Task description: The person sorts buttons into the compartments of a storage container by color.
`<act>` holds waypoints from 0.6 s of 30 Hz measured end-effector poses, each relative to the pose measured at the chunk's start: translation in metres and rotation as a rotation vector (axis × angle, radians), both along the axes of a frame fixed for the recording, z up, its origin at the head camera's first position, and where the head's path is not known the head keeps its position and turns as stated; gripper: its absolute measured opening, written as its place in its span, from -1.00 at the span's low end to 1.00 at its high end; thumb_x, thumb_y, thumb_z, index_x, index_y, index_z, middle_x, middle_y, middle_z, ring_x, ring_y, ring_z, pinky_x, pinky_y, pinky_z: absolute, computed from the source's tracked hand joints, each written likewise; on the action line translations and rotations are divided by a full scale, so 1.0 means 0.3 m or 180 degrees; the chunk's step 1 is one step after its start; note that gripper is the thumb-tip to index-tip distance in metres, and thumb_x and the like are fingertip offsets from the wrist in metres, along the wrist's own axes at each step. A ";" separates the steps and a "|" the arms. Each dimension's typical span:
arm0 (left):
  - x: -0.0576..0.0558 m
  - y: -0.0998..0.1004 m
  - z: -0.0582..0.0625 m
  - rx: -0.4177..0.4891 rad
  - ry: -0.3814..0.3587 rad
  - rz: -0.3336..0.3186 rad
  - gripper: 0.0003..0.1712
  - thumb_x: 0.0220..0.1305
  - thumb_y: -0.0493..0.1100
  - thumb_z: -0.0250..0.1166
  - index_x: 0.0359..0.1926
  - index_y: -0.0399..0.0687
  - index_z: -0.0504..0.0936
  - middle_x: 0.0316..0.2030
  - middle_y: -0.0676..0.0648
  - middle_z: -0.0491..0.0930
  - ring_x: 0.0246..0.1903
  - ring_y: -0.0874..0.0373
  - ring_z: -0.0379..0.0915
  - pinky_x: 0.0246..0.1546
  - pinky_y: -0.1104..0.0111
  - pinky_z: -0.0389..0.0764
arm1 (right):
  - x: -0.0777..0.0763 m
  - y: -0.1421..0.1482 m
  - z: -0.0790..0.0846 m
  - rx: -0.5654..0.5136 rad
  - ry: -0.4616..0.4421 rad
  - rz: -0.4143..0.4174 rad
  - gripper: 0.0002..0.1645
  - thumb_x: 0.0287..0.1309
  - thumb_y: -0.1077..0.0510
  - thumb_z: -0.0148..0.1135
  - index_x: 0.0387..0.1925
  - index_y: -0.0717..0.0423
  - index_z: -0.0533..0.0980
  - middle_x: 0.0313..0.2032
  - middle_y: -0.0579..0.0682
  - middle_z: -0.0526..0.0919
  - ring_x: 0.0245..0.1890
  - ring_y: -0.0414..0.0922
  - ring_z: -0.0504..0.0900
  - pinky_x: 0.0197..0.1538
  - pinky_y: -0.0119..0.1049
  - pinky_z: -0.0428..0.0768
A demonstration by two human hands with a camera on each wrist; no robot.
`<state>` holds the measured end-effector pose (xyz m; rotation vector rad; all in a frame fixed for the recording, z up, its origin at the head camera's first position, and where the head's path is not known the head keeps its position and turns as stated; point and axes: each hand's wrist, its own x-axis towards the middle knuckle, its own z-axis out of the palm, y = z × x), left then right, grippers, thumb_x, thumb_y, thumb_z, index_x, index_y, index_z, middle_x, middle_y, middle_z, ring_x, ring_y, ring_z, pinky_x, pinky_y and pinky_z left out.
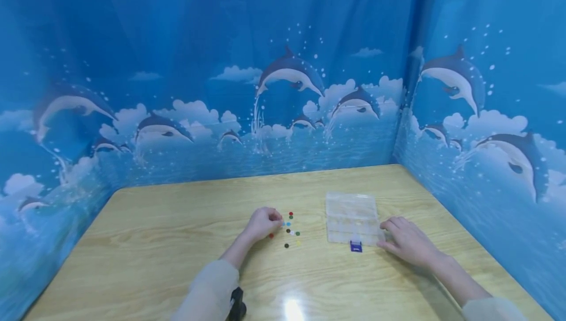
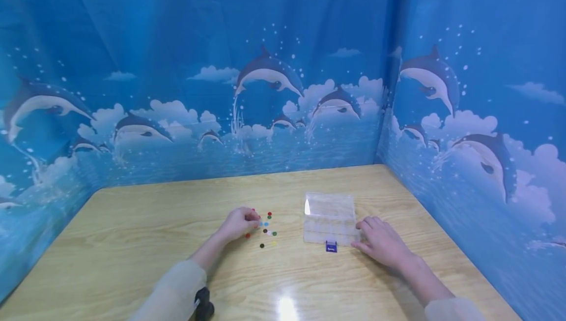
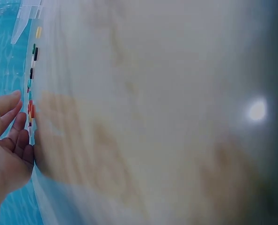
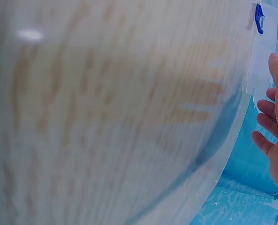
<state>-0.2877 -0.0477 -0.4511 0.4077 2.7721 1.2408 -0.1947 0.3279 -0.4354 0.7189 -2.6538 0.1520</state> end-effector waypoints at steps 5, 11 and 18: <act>-0.004 0.004 -0.001 -0.0028 0.0010 -0.0026 -0.92 0.05 -0.22 0.34 -0.37 -0.10 0.65 -0.41 0.02 0.54 -0.32 0.12 0.43 -0.19 0.21 0.47 | -0.004 0.003 0.001 0.0002 0.0022 0.0017 -0.52 -0.08 -0.03 0.37 -0.21 0.23 0.51 -0.25 0.05 0.53 -0.20 0.03 0.50 -0.14 0.00 0.49; -0.005 0.014 0.001 -0.0068 -0.0037 0.0052 -0.92 0.02 -0.22 0.35 -0.39 -0.07 0.65 -0.40 0.03 0.54 -0.31 0.12 0.42 -0.14 0.17 0.42 | -0.002 -0.001 0.013 0.0014 -0.0049 -0.0013 -0.53 -0.06 -0.04 0.36 -0.21 0.23 0.52 -0.26 0.03 0.53 -0.20 0.03 0.50 -0.14 -0.01 0.49; -0.005 0.025 -0.003 -0.0154 -0.0070 0.0186 -0.93 0.01 -0.22 0.36 -0.40 -0.05 0.65 -0.42 0.05 0.52 -0.33 0.14 0.39 -0.14 0.16 0.39 | -0.002 -0.002 0.010 0.0039 0.0045 0.0057 -0.54 -0.07 -0.04 0.36 -0.23 0.21 0.52 -0.28 0.03 0.53 -0.23 0.01 0.51 -0.16 -0.03 0.50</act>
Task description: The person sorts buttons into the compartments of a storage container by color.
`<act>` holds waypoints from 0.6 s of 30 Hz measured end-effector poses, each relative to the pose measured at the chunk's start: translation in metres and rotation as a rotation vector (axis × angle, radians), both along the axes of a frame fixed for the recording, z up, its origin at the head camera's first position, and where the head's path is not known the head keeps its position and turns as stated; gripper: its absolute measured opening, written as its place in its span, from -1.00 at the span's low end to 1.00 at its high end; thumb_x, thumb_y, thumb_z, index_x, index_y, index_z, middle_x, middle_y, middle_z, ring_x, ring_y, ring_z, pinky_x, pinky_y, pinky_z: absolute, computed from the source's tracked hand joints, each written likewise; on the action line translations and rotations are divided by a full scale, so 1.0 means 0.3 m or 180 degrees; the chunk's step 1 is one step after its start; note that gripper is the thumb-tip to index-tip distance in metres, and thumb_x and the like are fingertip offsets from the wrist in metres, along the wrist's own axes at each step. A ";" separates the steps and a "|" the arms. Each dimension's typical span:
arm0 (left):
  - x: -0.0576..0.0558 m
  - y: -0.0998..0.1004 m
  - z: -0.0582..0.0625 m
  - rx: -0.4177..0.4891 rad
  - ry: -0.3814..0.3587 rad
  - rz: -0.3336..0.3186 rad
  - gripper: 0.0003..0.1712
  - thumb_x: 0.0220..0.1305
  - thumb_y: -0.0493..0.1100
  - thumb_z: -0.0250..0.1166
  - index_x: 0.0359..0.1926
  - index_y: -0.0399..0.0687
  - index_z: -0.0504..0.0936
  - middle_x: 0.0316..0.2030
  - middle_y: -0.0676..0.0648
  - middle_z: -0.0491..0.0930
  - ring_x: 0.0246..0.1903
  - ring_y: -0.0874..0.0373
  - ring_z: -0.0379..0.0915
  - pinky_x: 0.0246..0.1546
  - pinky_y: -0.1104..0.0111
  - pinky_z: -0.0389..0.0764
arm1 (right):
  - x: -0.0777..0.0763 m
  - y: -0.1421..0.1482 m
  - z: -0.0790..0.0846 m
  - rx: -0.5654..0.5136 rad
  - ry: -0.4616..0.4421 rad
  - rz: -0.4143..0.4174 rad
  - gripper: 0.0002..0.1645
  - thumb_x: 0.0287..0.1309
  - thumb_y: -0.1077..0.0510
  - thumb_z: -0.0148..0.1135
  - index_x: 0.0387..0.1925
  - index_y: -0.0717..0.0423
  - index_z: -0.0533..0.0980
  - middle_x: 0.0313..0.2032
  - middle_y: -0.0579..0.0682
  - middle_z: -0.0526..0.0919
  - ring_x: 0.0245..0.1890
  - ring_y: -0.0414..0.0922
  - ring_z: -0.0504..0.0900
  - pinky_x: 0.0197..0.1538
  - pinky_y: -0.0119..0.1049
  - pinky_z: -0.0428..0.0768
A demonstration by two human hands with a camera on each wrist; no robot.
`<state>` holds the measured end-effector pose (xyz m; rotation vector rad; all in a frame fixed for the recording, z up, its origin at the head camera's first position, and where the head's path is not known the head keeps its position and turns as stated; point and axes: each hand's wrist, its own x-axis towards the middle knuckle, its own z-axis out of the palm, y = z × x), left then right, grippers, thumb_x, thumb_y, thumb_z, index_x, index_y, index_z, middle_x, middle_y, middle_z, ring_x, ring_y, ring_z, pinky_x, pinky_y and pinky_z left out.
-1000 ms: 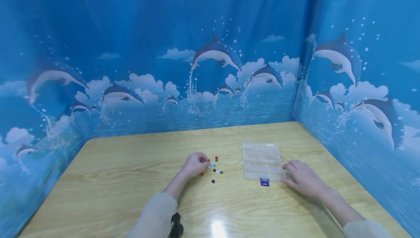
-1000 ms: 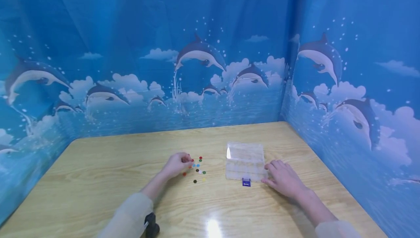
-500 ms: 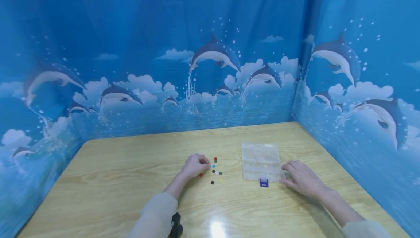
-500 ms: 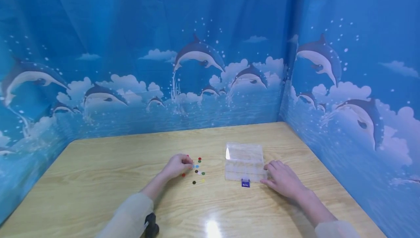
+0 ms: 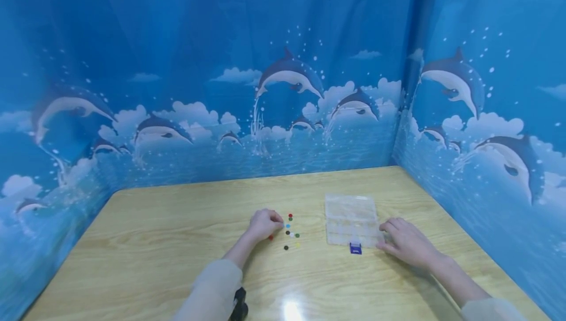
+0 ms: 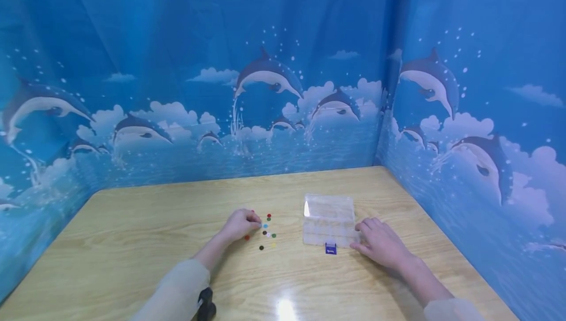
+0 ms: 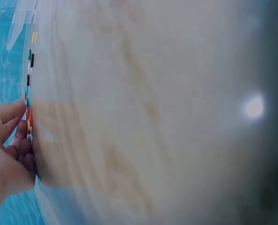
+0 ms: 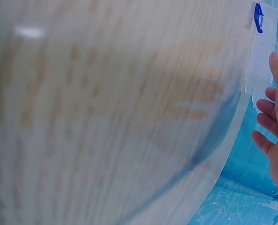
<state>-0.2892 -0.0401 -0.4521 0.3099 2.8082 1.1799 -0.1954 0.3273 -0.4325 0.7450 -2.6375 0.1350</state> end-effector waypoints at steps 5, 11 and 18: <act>0.001 0.005 0.002 -0.0081 -0.0021 0.0048 -0.95 0.02 -0.22 0.36 -0.42 -0.03 0.66 -0.42 0.05 0.52 -0.35 0.15 0.39 -0.14 0.17 0.37 | 0.001 -0.001 -0.006 -0.0001 0.0093 0.0040 -0.54 -0.09 -0.04 0.38 -0.25 0.22 0.52 -0.30 0.02 0.53 -0.26 -0.01 0.50 -0.19 -0.04 0.51; -0.002 0.010 0.002 -0.0147 -0.0014 0.0077 -0.95 0.01 -0.22 0.37 -0.44 -0.02 0.66 -0.46 0.08 0.54 -0.42 0.18 0.38 -0.19 0.21 0.39 | 0.001 0.001 -0.008 0.0009 0.0036 0.0006 -0.54 -0.08 -0.04 0.37 -0.24 0.22 0.52 -0.28 0.02 0.53 -0.24 -0.01 0.50 -0.17 -0.04 0.50; 0.002 0.013 0.011 -0.0213 0.0017 0.0115 -0.96 0.01 -0.21 0.37 -0.45 -0.02 0.66 -0.49 0.08 0.53 -0.40 0.17 0.37 -0.17 0.20 0.36 | 0.004 -0.004 -0.001 0.0005 0.0074 0.0028 -0.54 -0.10 -0.03 0.38 -0.26 0.23 0.53 -0.29 0.04 0.54 -0.24 0.00 0.51 -0.18 -0.03 0.50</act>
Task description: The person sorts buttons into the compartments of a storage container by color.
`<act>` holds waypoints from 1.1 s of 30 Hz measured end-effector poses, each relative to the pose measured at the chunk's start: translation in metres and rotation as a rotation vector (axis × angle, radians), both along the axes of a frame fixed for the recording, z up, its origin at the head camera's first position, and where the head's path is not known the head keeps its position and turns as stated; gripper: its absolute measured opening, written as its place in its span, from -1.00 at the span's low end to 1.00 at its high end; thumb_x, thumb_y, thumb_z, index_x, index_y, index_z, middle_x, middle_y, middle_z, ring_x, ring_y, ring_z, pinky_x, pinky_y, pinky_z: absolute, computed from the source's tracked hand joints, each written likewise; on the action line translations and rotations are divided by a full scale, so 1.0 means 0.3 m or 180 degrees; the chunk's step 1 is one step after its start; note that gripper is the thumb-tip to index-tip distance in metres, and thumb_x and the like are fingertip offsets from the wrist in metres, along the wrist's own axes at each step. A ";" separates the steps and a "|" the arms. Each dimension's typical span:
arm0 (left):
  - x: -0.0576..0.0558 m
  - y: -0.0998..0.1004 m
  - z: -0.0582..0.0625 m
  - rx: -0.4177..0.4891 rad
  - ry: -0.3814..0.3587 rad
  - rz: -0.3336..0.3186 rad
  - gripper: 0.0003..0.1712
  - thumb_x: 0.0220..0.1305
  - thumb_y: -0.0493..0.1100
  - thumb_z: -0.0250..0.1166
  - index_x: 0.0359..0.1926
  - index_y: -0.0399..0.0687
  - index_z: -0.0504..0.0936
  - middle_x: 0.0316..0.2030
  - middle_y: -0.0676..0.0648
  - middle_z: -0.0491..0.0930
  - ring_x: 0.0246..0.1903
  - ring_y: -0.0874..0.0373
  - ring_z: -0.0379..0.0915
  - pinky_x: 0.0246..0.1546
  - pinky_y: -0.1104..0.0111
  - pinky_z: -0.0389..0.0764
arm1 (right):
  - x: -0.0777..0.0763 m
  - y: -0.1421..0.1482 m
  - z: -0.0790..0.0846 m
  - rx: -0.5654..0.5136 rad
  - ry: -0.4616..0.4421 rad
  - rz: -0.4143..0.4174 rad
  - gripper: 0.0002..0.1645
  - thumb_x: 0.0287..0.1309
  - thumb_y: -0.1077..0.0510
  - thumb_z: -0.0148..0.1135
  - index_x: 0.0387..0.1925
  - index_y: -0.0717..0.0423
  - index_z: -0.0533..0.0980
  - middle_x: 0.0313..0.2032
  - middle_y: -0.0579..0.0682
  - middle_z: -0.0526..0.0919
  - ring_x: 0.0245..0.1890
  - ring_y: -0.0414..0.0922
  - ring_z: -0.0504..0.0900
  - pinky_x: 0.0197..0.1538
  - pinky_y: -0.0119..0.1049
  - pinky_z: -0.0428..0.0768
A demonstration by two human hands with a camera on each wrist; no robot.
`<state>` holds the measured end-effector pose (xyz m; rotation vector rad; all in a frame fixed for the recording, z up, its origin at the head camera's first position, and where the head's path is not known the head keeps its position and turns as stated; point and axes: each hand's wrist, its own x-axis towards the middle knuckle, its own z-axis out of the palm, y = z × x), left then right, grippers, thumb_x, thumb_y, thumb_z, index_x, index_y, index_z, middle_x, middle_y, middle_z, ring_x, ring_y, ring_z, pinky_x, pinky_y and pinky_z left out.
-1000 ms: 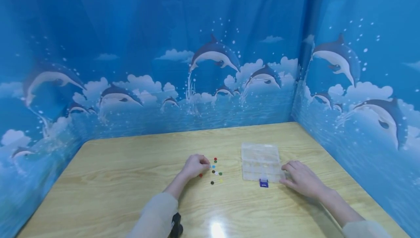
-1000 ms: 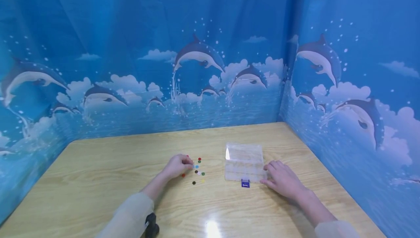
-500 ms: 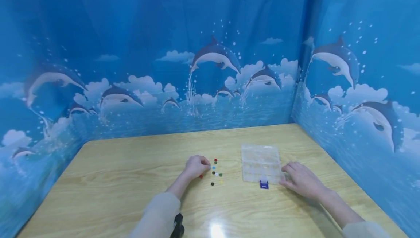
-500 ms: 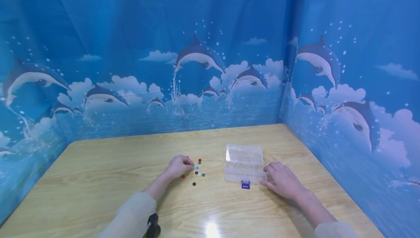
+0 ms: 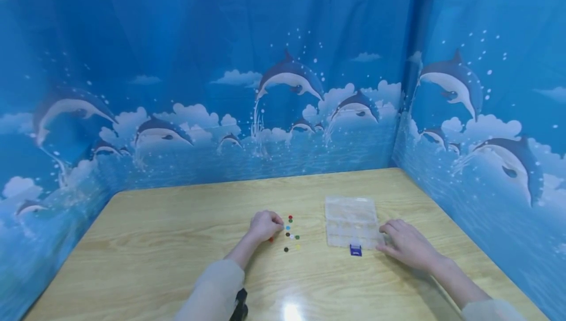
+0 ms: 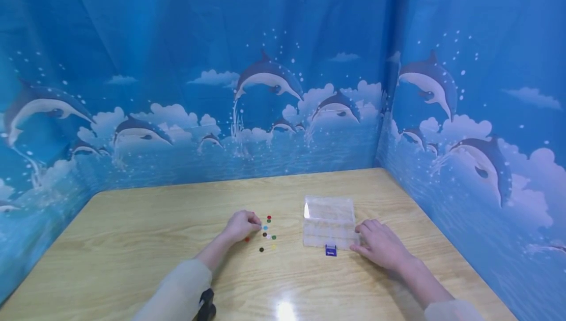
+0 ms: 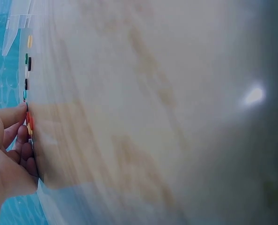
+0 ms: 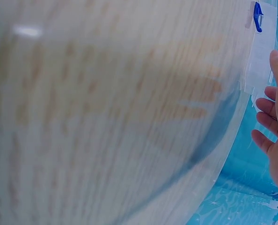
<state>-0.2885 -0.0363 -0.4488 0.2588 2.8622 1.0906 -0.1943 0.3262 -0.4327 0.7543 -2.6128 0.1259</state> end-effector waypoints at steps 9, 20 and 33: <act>-0.007 0.003 -0.010 0.0029 -0.0130 0.0094 -0.94 0.06 -0.21 0.34 -0.49 -0.06 0.63 -0.42 0.04 0.51 -0.46 0.18 0.32 -0.34 0.30 0.36 | -0.002 0.001 -0.002 0.0010 -0.0137 -0.0056 -0.54 -0.05 -0.04 0.36 -0.23 0.23 0.52 -0.25 0.08 0.55 -0.21 0.02 0.51 -0.13 -0.01 0.49; -0.015 -0.006 0.000 0.0285 -0.0415 0.0063 -0.93 0.13 -0.25 0.27 -0.46 -0.10 0.63 -0.44 0.00 0.51 -0.62 0.20 0.34 -0.61 0.41 0.34 | -0.008 0.005 -0.007 0.0133 0.0015 -0.0048 -0.54 -0.06 -0.04 0.35 -0.25 0.23 0.51 -0.28 0.08 0.54 -0.24 0.02 0.51 -0.19 -0.03 0.51; -0.017 -0.013 0.030 0.0732 -0.0706 0.0150 -0.93 0.17 -0.27 0.20 -0.43 -0.16 0.56 -0.48 -0.07 0.49 -0.64 0.19 0.27 -0.69 0.43 0.30 | -0.013 0.013 0.002 0.0245 -0.0041 -0.0078 -0.57 -0.03 -0.04 0.34 -0.25 0.22 0.50 -0.31 0.05 0.53 -0.27 0.00 0.50 -0.24 -0.08 0.50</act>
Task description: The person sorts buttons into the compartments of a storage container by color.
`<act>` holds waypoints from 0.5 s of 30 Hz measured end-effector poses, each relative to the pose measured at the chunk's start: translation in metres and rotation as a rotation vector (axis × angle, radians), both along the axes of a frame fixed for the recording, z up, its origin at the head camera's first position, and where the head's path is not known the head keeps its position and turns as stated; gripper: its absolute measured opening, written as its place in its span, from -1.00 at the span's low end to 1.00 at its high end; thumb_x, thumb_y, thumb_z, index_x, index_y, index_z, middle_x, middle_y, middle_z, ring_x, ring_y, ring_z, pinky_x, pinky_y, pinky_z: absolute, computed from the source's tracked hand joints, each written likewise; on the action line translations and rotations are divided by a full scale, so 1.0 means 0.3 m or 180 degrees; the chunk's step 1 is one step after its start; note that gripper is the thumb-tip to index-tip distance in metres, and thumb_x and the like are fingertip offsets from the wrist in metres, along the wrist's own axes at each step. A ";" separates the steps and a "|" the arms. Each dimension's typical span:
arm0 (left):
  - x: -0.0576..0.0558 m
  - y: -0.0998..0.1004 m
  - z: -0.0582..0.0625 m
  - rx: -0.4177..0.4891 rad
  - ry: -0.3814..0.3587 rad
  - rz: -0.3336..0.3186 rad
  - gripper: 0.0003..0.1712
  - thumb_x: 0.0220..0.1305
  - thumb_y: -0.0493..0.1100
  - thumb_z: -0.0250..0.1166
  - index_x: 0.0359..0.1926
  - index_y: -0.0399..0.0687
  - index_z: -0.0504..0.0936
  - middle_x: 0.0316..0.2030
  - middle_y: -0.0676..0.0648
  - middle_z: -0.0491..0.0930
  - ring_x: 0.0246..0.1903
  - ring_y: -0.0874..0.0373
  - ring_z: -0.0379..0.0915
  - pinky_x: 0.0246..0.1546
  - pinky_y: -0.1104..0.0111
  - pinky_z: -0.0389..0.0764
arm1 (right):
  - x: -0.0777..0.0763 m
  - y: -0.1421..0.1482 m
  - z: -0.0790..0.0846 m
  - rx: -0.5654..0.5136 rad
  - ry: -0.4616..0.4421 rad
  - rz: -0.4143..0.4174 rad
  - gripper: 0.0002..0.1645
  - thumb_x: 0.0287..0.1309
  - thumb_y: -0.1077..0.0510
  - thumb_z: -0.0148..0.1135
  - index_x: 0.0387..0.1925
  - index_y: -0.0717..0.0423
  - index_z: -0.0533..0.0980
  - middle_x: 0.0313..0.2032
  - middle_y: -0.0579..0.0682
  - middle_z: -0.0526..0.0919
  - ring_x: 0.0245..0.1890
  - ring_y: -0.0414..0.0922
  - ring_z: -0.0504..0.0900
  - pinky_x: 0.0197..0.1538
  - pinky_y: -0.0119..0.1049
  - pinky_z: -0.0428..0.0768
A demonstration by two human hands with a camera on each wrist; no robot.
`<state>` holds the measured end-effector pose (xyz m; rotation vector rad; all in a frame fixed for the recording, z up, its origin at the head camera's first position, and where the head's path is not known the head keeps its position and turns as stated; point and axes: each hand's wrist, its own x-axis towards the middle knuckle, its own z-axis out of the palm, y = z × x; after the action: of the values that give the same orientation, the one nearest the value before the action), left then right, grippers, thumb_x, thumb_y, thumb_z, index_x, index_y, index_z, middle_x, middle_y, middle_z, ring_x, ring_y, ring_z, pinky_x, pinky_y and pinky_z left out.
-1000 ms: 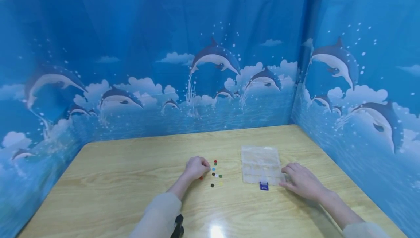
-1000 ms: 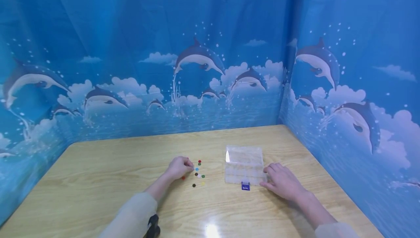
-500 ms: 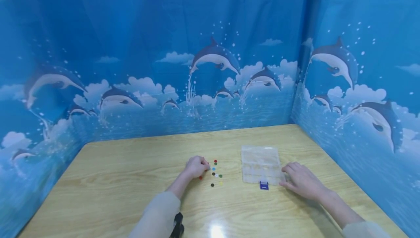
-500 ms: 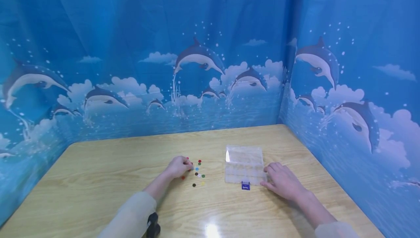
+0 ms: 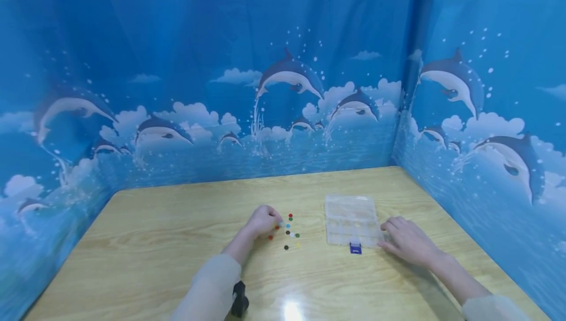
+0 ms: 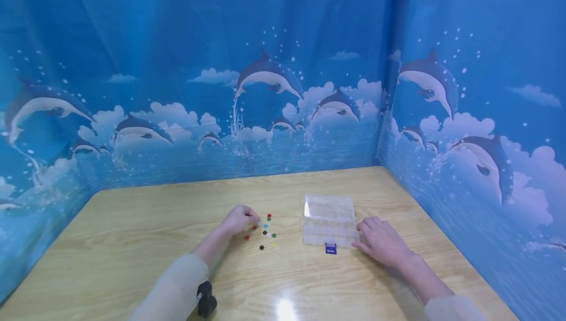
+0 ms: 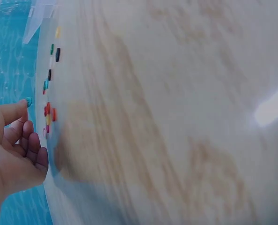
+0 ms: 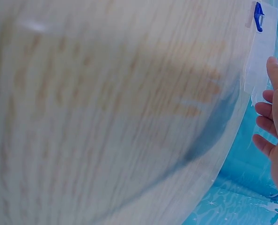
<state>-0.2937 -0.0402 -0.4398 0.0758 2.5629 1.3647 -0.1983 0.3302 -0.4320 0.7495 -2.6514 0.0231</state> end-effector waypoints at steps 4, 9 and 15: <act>-0.004 0.002 0.018 0.0079 -0.0051 0.0033 -0.91 0.22 -0.23 0.18 -0.39 -0.15 0.55 -0.48 -0.08 0.48 -0.70 0.23 0.20 -0.73 0.44 0.25 | -0.003 0.001 -0.001 0.0003 -0.0015 -0.0017 -0.56 -0.03 -0.04 0.33 -0.25 0.22 0.50 -0.30 0.05 0.53 -0.27 0.00 0.50 -0.24 -0.08 0.50; -0.006 0.007 0.035 0.0191 0.0001 0.0047 -0.90 0.24 -0.19 0.18 -0.33 -0.13 0.56 -0.44 -0.07 0.48 -0.57 0.19 0.27 -0.61 0.40 0.32 | -0.003 0.001 -0.001 0.0000 -0.0018 -0.0025 -0.56 -0.03 -0.04 0.33 -0.25 0.22 0.51 -0.30 0.06 0.54 -0.26 0.01 0.51 -0.23 -0.06 0.51; 0.011 0.018 0.054 0.0397 0.0031 -0.0012 -0.88 0.25 -0.20 0.16 -0.29 -0.17 0.56 -0.40 -0.12 0.48 -0.58 0.18 0.23 -0.58 0.38 0.31 | 0.001 0.000 -0.004 -0.0002 0.0068 0.0036 -0.58 -0.05 -0.03 0.34 -0.27 0.22 0.51 -0.32 0.04 0.53 -0.29 -0.01 0.51 -0.26 -0.09 0.51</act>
<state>-0.2903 -0.0349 -0.4235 0.1090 2.4817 1.5253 -0.1980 0.3303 -0.4333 0.7602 -2.6269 0.0189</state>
